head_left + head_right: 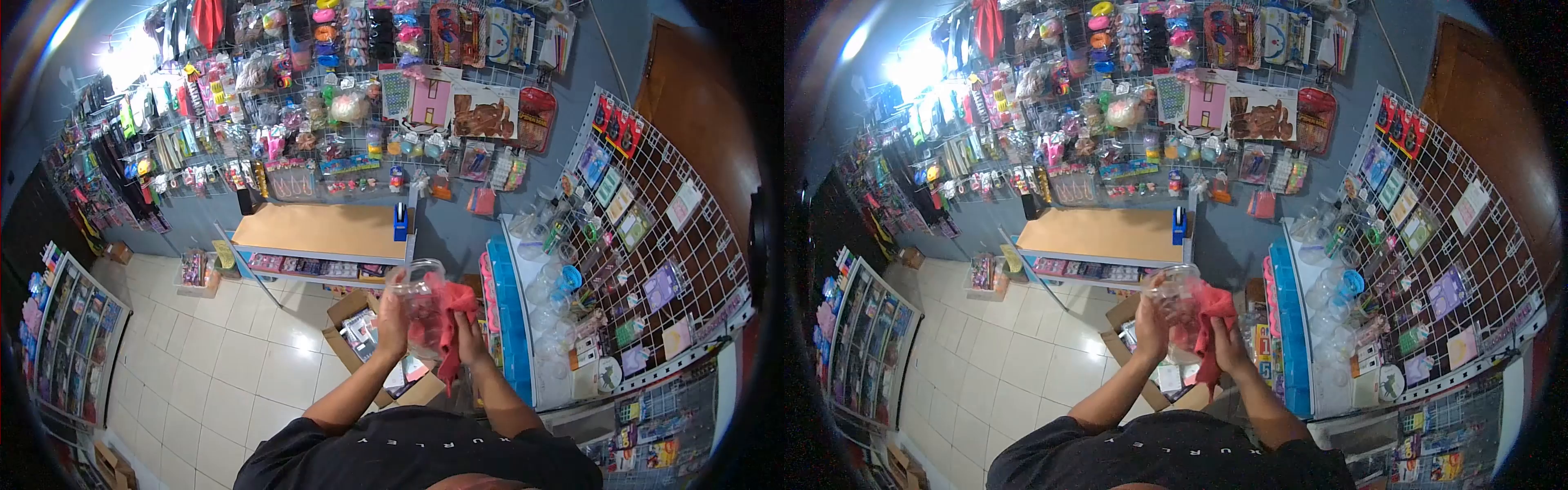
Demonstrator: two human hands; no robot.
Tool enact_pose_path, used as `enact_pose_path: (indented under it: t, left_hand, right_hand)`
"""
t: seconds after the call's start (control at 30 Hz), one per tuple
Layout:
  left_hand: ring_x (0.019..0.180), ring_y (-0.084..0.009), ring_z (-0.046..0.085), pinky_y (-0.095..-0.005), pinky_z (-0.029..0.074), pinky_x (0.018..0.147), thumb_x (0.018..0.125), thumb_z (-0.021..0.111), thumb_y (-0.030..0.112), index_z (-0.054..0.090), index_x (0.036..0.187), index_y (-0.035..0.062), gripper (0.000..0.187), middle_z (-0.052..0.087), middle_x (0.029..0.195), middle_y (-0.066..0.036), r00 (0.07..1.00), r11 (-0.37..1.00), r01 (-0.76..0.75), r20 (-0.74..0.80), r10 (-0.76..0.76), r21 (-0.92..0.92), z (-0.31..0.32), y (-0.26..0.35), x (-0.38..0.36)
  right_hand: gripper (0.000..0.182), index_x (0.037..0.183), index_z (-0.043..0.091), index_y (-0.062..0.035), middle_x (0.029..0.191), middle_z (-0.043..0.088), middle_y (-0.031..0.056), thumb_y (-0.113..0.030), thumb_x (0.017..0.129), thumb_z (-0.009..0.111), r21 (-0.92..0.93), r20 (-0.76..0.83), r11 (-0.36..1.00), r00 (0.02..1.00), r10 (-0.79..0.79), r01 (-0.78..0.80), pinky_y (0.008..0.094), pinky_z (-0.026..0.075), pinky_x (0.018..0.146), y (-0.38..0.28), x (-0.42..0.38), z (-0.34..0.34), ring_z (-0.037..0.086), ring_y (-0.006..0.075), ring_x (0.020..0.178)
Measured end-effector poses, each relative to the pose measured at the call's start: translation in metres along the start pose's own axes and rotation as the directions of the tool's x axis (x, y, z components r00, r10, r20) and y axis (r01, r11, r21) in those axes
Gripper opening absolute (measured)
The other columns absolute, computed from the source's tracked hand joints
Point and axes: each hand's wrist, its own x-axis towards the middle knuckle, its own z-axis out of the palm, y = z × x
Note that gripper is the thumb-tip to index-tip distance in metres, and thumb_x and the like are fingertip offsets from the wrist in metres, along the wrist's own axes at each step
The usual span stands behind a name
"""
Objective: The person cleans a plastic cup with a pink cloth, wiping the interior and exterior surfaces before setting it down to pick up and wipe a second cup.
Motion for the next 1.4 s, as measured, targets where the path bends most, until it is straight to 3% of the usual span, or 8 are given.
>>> enact_pose_path:
  t: [0.13,0.3,0.47,0.57,0.87,1.13,1.27,1.4]
  left_hand:
    - [0.100,-0.0230,0.061,-0.0418,0.053,0.080,0.099,0.043,0.058,0.039,0.138,0.0128,0.060,0.054,0.130,-0.011,0.973,0.993,0.097,-0.217,-0.080,0.068,-0.009,0.002,0.008]
    - [0.113,-0.0241,0.054,-0.0504,0.048,0.092,0.096,0.041,0.064,0.036,0.142,0.0159,0.067,0.048,0.136,-0.010,0.957,0.959,0.239,-0.127,-0.259,-0.152,-0.003,0.005,0.006]
    - [0.125,-0.0252,0.045,-0.0493,0.039,0.105,0.092,0.047,0.067,0.029,0.150,0.0186,0.077,0.041,0.144,-0.009,0.968,0.964,0.222,0.152,-0.199,-0.149,-0.008,0.012,0.005]
    - [0.129,-0.0257,0.043,-0.0452,0.032,0.112,0.087,0.056,0.068,0.027,0.151,0.0168,0.087,0.038,0.148,-0.010,0.941,0.966,0.218,0.293,-0.169,-0.142,-0.019,0.003,0.005]
    - [0.116,-0.0336,0.057,-0.0518,0.043,0.098,0.085,0.061,0.061,0.032,0.148,0.0127,0.085,0.049,0.140,-0.015,0.961,0.958,0.269,-0.045,-0.274,-0.100,-0.066,0.014,0.011]
    - [0.107,-0.0261,0.059,-0.0476,0.048,0.088,0.091,0.045,0.071,0.037,0.146,0.0145,0.080,0.057,0.128,-0.011,0.963,0.968,0.245,-0.128,-0.236,0.051,-0.093,0.006,0.011]
    - [0.110,-0.0244,0.059,-0.0376,0.049,0.093,0.096,0.044,0.064,0.034,0.145,0.0042,0.078,0.055,0.127,-0.014,0.991,0.976,0.070,0.101,-0.092,0.204,-0.012,-0.015,-0.029]
    - [0.116,-0.0237,0.057,-0.0365,0.046,0.098,0.095,0.047,0.062,0.031,0.144,-0.0005,0.081,0.053,0.130,-0.015,0.982,0.957,-0.035,0.187,-0.021,0.287,0.010,0.001,-0.028]
  right_hand:
    - [0.073,0.146,0.035,-0.0038,0.141,0.045,0.0197,-0.024,0.086,0.072,-0.212,0.089,0.854,0.879,-0.468,0.476,0.0438,0.036,0.108,-0.011,-0.003,0.024,0.043,0.0340,0.132]
    - [0.106,0.149,0.030,-0.0034,0.143,0.040,0.0221,-0.019,0.064,0.090,-0.366,0.053,0.767,0.835,-0.548,0.527,0.0463,0.035,0.111,-0.026,-0.011,0.026,0.040,0.0395,0.135]
    - [0.087,0.146,0.034,-0.0023,0.140,0.047,0.0166,-0.023,0.076,0.080,-0.087,-0.093,0.884,0.880,-0.466,0.459,0.0426,0.039,0.106,-0.013,-0.002,0.016,0.046,0.0262,0.129]
    - [0.074,0.144,0.037,-0.0020,0.140,0.047,0.0126,-0.029,0.085,0.072,0.421,0.088,0.905,0.990,-0.115,0.068,0.0398,0.039,0.106,-0.003,-0.009,0.011,0.047,0.0235,0.127]
    - [0.036,0.126,0.059,-0.0033,0.125,0.062,0.0087,-0.028,0.101,0.052,0.160,0.000,0.977,0.990,-0.140,0.138,0.0338,0.039,0.103,0.021,-0.016,0.007,0.054,0.0194,0.119]
    - [0.071,0.147,0.033,-0.0004,0.139,0.051,0.0147,-0.055,0.102,0.030,0.232,0.147,0.964,0.974,-0.169,0.133,0.0389,0.042,0.103,-0.003,-0.026,-0.019,0.051,0.0215,0.126]
    - [0.102,0.154,0.013,-0.0009,0.153,0.026,0.0304,-0.026,0.079,0.078,-0.462,0.168,0.705,0.834,-0.526,0.538,0.0476,0.025,0.116,-0.055,-0.022,0.022,0.027,0.0415,0.144]
    - [0.089,0.152,0.020,-0.0001,0.152,0.031,0.0272,-0.028,0.085,0.072,-0.243,0.102,0.832,0.866,-0.490,0.499,0.0450,0.028,0.115,-0.060,-0.009,0.003,0.034,0.0393,0.141]
